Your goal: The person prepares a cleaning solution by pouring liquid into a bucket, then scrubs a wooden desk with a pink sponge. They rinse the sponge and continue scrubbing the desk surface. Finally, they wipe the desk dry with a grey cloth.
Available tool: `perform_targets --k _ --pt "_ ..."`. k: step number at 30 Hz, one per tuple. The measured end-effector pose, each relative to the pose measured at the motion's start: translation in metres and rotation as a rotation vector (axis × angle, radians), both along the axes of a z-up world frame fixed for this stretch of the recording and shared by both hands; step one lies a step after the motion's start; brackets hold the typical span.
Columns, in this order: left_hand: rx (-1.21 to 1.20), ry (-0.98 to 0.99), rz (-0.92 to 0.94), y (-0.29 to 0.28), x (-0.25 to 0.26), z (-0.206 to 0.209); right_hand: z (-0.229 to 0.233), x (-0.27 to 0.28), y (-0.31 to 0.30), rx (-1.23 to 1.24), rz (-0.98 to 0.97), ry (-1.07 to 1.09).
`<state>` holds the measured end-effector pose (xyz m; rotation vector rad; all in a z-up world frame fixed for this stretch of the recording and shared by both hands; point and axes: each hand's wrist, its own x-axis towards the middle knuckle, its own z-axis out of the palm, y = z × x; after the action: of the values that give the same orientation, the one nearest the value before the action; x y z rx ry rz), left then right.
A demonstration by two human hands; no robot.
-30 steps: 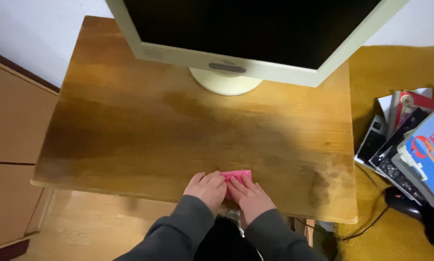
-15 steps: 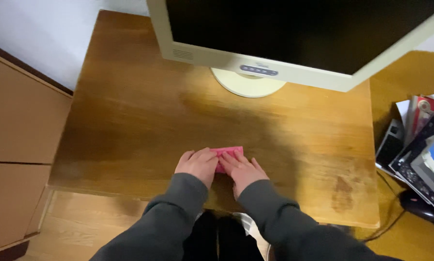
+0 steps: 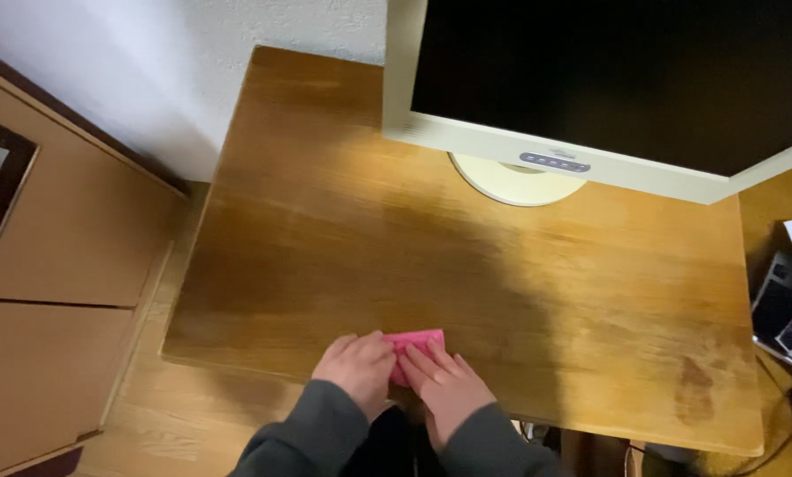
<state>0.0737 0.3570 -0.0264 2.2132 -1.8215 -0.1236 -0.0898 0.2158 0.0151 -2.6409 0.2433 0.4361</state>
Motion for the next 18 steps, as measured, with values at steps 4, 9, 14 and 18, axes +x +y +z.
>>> perform_targets --k 4,9,14,18 --pt "-0.068 0.022 -0.032 0.003 -0.004 0.015 0.009 -0.005 -0.008 -0.092 0.123 0.018" --pt "0.045 -0.064 -0.018 -0.035 0.007 0.018 0.007 0.015 -0.028 -0.233 0.031 0.068" --pt "0.047 -0.055 0.061 -0.062 0.033 0.008 0.028 0.062 -0.039 -0.188 -0.081 0.221" --pt "0.016 -0.108 0.128 -0.053 0.062 -0.042 0.05 0.102 -0.028 -0.183 -0.053 0.299"
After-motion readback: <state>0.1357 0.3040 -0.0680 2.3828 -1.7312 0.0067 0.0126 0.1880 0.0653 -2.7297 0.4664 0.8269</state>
